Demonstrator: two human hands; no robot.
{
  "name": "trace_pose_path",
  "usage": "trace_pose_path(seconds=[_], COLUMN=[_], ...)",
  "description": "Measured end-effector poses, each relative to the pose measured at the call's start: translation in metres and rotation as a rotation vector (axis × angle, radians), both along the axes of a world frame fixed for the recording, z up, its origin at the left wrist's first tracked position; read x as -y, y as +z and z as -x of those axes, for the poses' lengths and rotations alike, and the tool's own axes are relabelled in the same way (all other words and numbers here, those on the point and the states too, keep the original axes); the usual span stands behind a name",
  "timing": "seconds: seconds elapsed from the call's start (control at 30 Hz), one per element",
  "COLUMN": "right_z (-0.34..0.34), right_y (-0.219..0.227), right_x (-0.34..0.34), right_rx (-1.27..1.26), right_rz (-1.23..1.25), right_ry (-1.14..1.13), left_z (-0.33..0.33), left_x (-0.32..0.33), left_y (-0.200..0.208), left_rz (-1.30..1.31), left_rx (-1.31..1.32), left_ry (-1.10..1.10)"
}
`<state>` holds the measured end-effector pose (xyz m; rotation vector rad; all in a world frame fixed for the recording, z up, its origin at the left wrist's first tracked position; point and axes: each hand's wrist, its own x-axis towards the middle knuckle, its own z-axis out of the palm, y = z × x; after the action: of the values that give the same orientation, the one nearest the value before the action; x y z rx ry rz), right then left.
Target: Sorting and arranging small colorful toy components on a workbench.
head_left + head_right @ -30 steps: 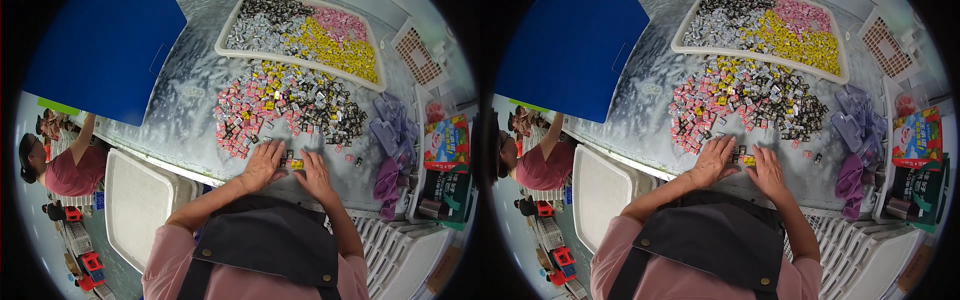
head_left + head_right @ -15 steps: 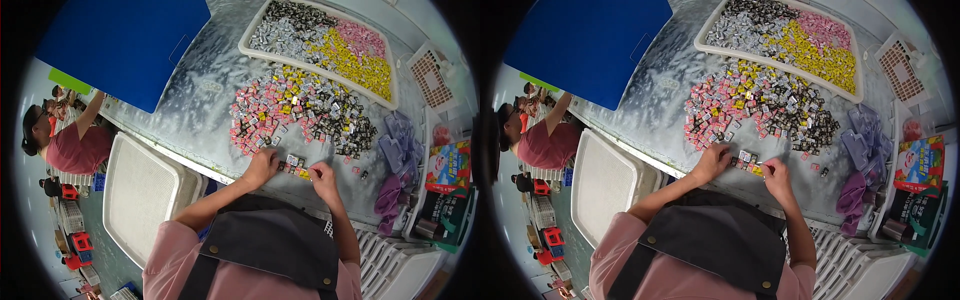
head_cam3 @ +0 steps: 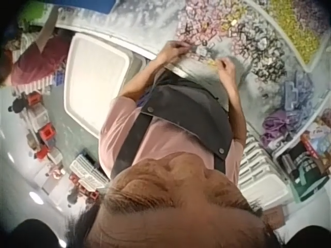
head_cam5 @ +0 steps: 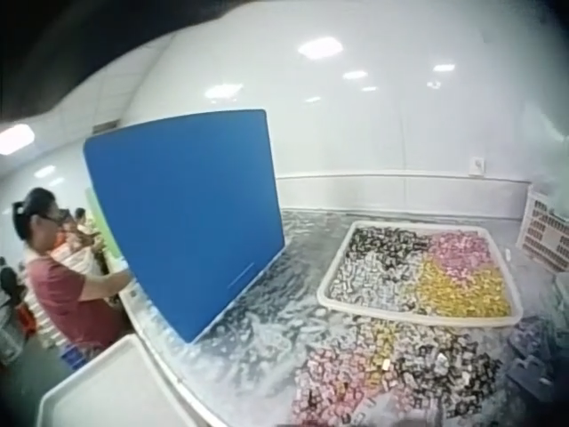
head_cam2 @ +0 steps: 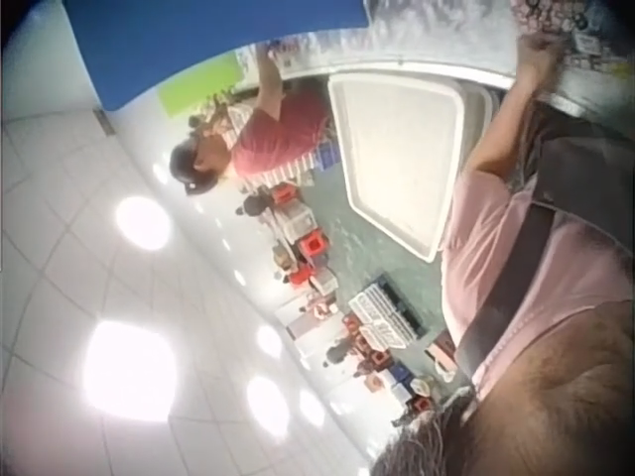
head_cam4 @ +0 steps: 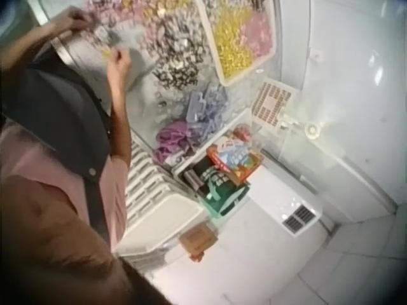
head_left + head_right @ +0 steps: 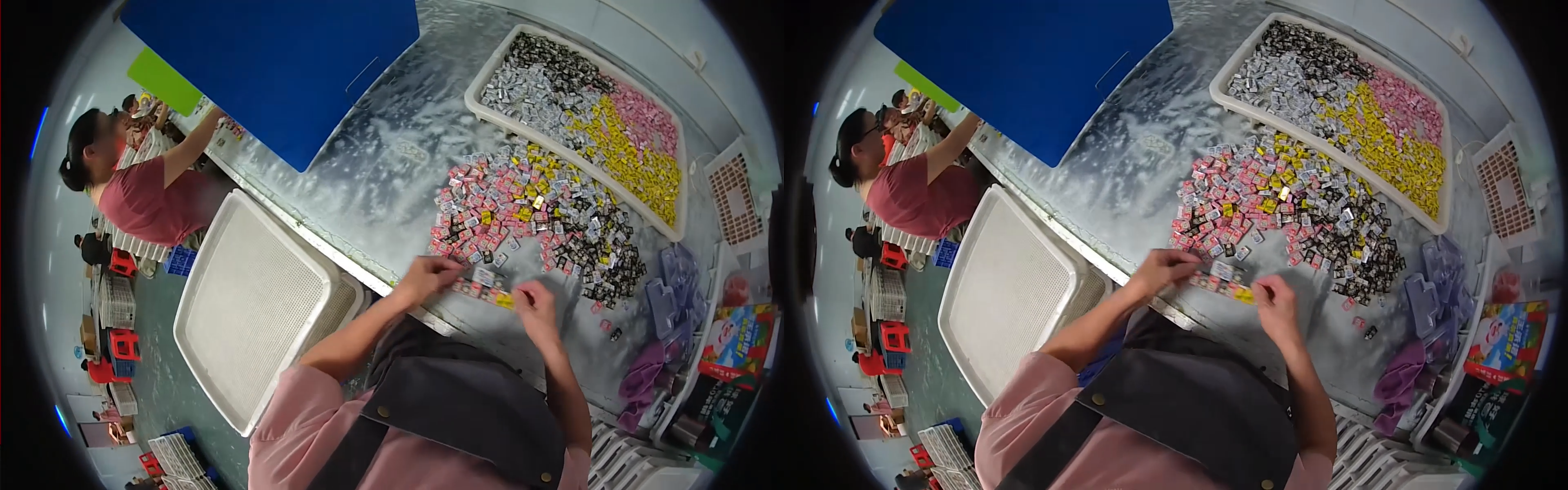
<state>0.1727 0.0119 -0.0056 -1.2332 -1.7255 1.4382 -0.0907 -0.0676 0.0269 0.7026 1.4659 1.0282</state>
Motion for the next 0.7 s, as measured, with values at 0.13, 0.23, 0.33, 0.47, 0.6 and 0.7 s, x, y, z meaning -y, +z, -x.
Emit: trace_pose_path(seconds=[0.13, 0.23, 0.33, 0.47, 0.6, 0.7], right_z=[0.083, 0.151, 0.196, 0.196, 0.137, 0.058], right_y=[0.010, 0.006, 0.003, 0.007, 0.024, 0.017], right_x=[-0.015, -0.018, -0.018, -0.003, -0.014, -0.041], right_rx=[-0.154, -0.197, 0.038, -0.053, -0.058, 0.054], right_rz=[-0.142, -0.273, -0.192, -0.344, -0.410, -0.522], right_ry=[0.106, 0.091, 0.177, 0.117, 0.135, -0.075], left_z=[0.069, 0.124, 0.172, 0.207, 0.224, 0.185], left_x=[0.006, 0.008, 0.007, 0.000, -0.004, -0.026], left_y=[0.007, -0.005, -0.024, -0.037, -0.041, -0.019], left_rz=[-0.033, -0.093, -0.104, -0.093, -0.084, -0.225], left_rx=[-0.059, -0.175, -0.405, -0.717, -1.148, -1.531], left_ry=[0.140, 0.231, 0.270, 0.265, 0.258, 0.240])
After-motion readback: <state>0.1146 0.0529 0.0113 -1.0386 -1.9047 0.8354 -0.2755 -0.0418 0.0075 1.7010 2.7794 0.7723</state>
